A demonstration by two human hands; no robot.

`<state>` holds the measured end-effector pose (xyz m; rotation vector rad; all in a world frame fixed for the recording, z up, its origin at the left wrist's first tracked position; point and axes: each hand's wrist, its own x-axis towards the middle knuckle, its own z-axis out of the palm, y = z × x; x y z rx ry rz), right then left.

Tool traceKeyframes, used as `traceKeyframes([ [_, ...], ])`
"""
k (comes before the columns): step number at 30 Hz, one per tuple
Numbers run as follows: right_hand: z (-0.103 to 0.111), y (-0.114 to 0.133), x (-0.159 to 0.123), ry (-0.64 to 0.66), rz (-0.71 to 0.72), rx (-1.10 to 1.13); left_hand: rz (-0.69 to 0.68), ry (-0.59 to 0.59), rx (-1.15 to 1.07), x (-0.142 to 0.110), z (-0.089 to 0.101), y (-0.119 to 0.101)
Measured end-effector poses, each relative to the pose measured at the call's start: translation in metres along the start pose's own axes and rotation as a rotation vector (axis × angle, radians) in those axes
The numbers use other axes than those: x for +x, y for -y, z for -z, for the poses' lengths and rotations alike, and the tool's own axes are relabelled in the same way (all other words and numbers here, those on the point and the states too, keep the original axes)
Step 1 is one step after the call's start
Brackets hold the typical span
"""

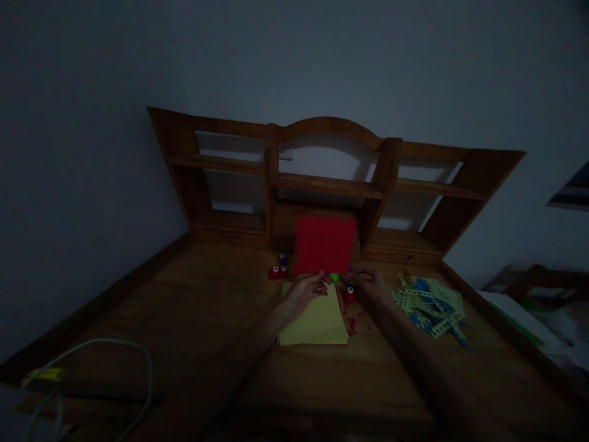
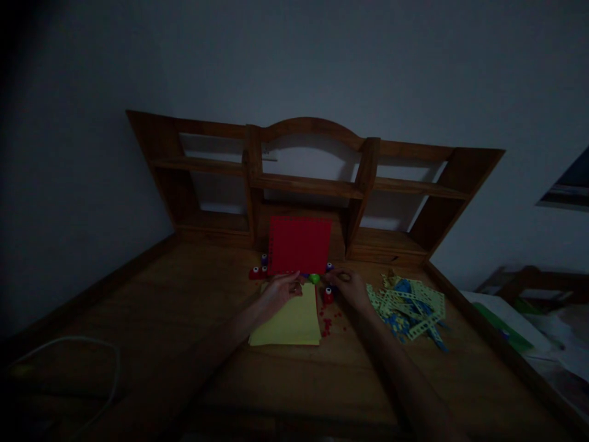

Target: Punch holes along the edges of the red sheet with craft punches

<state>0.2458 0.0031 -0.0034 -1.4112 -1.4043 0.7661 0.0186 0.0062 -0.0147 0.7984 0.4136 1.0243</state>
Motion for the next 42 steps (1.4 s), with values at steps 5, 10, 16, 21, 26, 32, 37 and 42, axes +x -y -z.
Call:
traceKeyframes([
  [5, -0.009, 0.048, -0.024, -0.058, 0.049, 0.307, 0.034, 0.018, 0.01, 0.002, 0.002, 0.003],
  [10, -0.016, 0.053, -0.027, -0.063, 0.071, 0.265, 0.032, 0.026, 0.09, 0.0, 0.0, 0.002],
  [16, -0.013, 0.04, -0.021, -0.12, 0.1, 0.257, -0.029, 0.064, 0.216, -0.003, -0.004, 0.0],
  [21, -0.01, 0.039, -0.02, -0.099, 0.13, 0.262, -0.031, 0.065, 0.25, -0.004, -0.006, 0.0],
  [26, -0.011, 0.045, -0.025, -0.104, 0.134, 0.284, -0.028, 0.049, 0.283, -0.003, -0.006, 0.002],
  [32, -0.012, 0.048, -0.028, -0.109, 0.127, 0.307, -0.062, 0.073, 0.312, -0.004, -0.007, 0.003],
  [37, -0.01, 0.05, -0.028, -0.118, 0.147, 0.267, -0.053, 0.05, 0.289, -0.004, -0.006, 0.004],
  [42, -0.009, 0.053, -0.03, -0.163, 0.132, 0.306, -0.068, 0.02, 0.294, -0.003, -0.004, 0.004],
])
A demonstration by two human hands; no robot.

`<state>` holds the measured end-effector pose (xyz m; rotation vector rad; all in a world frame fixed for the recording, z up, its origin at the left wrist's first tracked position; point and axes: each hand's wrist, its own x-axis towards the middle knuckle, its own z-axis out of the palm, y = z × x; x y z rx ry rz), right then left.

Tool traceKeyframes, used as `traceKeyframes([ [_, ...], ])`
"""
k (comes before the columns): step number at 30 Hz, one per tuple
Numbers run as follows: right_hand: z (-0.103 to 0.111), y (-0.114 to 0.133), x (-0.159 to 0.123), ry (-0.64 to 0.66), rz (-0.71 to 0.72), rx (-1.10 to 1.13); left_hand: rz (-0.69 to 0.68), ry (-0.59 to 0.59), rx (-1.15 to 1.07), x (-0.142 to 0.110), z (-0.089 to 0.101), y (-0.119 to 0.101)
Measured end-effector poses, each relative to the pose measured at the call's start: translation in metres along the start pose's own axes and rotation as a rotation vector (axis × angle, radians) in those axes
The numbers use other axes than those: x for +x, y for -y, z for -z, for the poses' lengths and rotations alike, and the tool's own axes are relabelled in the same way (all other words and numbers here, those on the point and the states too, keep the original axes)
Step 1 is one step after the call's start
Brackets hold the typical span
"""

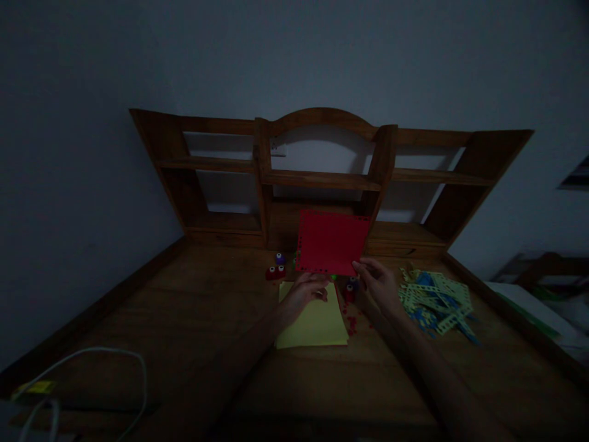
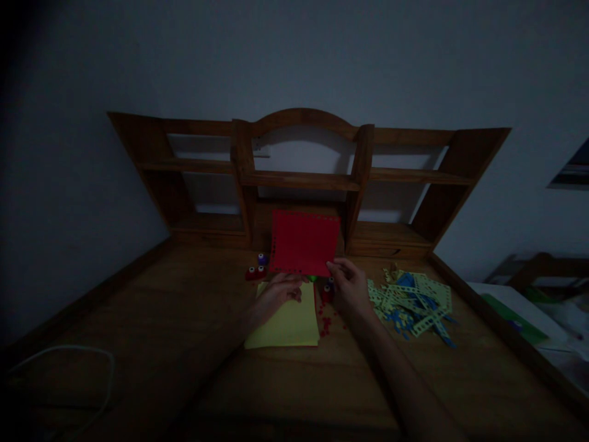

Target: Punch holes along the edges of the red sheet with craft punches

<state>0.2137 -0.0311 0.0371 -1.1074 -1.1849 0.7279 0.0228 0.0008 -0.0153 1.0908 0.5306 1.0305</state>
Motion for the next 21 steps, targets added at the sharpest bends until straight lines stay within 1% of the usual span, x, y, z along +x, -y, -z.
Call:
traceKeyframes([
  [7, -0.0023, 0.0098, -0.0041, -0.018, 0.005, 0.03, 0.002, 0.005, 0.008, -0.0011, 0.0004, -0.0016],
  [15, -0.001, 0.0048, -0.002, -0.03, -0.008, 0.047, -0.001, 0.008, -0.007, -0.0011, -0.0007, 0.0005],
  [18, -0.0002, 0.0048, -0.0008, -0.044, -0.018, 0.023, 0.0, -0.016, 0.013, -0.0012, -0.0035, -0.0016],
  [21, 0.0007, 0.0057, 0.0, -0.032, -0.031, 0.015, -0.005, -0.026, 0.035, -0.0018, -0.006, -0.0025],
])
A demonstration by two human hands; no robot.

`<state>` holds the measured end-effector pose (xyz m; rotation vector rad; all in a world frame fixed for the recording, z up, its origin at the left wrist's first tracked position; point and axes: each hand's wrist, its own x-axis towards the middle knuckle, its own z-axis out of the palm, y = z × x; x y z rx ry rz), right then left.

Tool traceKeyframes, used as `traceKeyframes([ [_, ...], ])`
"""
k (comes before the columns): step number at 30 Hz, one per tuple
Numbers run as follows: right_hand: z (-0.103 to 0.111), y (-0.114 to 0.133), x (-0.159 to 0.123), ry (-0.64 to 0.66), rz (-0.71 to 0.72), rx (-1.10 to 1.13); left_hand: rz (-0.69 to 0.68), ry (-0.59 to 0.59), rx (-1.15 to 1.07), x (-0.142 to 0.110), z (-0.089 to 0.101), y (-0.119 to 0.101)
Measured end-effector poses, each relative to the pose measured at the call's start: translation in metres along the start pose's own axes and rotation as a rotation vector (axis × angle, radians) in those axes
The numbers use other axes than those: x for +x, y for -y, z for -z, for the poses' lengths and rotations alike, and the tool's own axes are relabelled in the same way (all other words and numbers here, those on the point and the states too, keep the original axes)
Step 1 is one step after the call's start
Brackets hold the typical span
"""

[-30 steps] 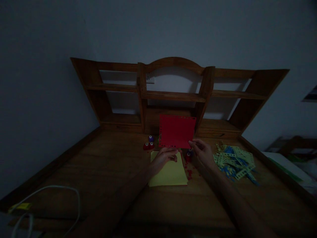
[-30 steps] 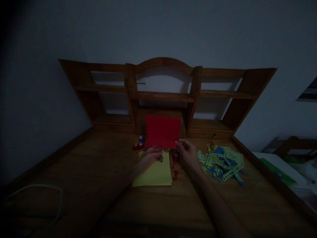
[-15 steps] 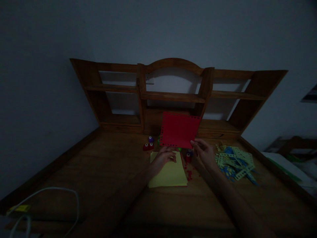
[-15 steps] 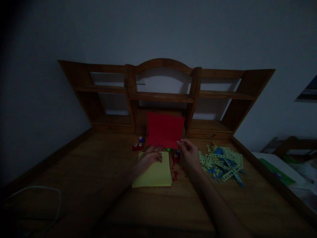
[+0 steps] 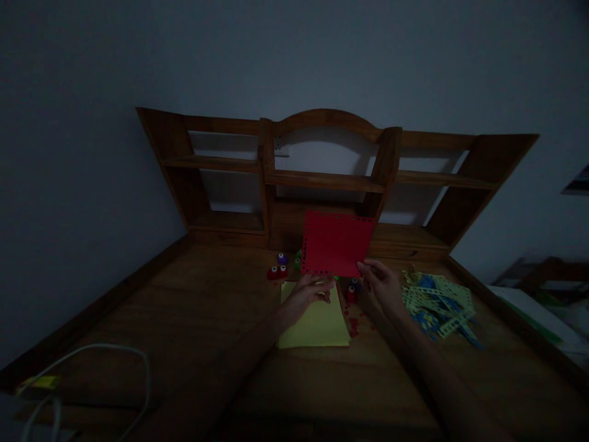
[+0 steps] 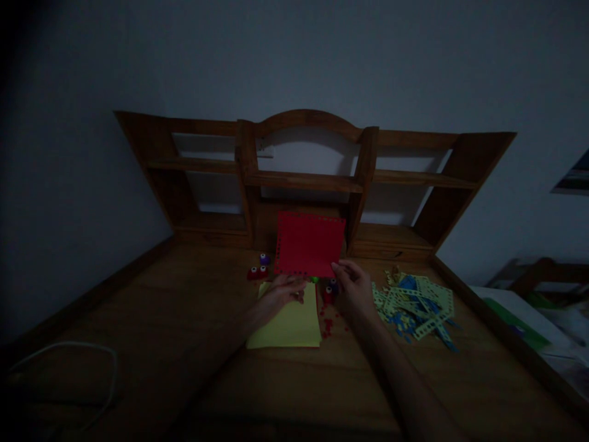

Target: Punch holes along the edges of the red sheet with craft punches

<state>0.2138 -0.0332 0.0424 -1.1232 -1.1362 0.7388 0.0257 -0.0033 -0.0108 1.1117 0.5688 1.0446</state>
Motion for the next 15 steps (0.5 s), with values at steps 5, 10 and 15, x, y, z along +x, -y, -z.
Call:
traceKeyframes([
  [5, 0.003, -0.006, 0.002, 0.004, -0.012, 0.0, -0.009, 0.019, -0.004, -0.001, -0.002, -0.001],
  [10, 0.004, -0.018, 0.004, 0.048, -0.059, -0.005, 0.135, 0.017, -0.073, 0.0, 0.0, -0.002],
  [15, 0.0, -0.016, 0.002, 0.079, -0.079, -0.029, 0.153, 0.068, -0.01, 0.004, 0.003, 0.005],
])
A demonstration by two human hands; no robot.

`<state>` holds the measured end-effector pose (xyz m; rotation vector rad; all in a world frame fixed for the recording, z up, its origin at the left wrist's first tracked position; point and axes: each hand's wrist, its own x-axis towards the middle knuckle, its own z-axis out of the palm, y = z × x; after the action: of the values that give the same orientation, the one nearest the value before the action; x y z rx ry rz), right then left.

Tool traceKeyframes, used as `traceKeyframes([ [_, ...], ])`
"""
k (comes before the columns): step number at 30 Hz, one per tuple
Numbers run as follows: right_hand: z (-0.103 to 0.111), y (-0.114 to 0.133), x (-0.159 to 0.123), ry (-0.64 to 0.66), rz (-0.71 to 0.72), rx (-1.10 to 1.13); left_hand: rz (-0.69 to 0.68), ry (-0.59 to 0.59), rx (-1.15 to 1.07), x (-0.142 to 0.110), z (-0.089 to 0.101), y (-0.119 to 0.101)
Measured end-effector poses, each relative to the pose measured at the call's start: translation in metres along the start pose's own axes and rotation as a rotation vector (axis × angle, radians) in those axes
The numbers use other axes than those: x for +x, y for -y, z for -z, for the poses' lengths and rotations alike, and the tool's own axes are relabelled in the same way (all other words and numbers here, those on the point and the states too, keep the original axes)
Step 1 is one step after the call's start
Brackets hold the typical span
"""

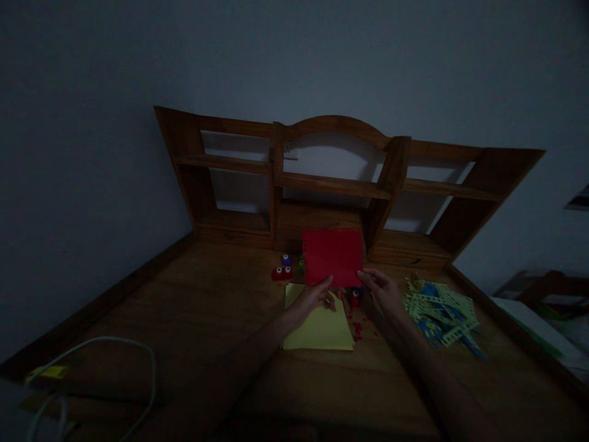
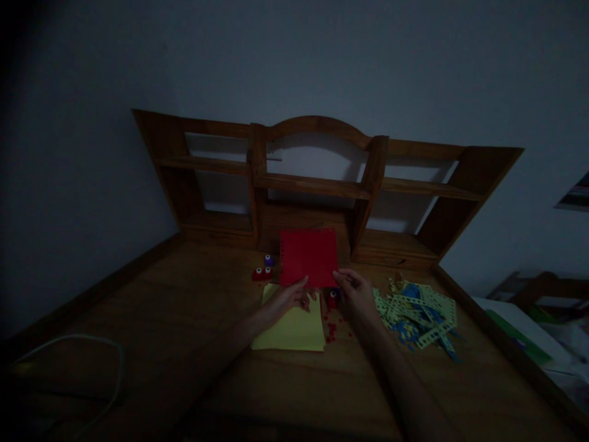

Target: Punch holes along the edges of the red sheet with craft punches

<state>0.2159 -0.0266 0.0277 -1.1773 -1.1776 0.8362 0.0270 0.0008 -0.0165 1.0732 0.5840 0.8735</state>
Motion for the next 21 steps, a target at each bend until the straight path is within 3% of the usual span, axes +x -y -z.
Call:
traceKeyframes([
  [7, 0.004, -0.004, -0.001, -0.088, 0.107, -0.241, -0.05, -0.114, 0.009, 0.008, 0.001, 0.011],
  [15, 0.005, -0.019, -0.007, -0.205, 0.225, -0.58, -0.263, -0.379, -0.003, 0.002, 0.0, -0.011],
  [18, -0.007, -0.013, -0.004, -0.099, 0.262, -0.654, -0.328, -0.384, 0.009, 0.001, -0.001, -0.018],
  [21, -0.031, -0.005, 0.004, 0.13, 0.336, -0.659, -0.34, -0.286, -0.018, 0.0, -0.003, -0.018],
])
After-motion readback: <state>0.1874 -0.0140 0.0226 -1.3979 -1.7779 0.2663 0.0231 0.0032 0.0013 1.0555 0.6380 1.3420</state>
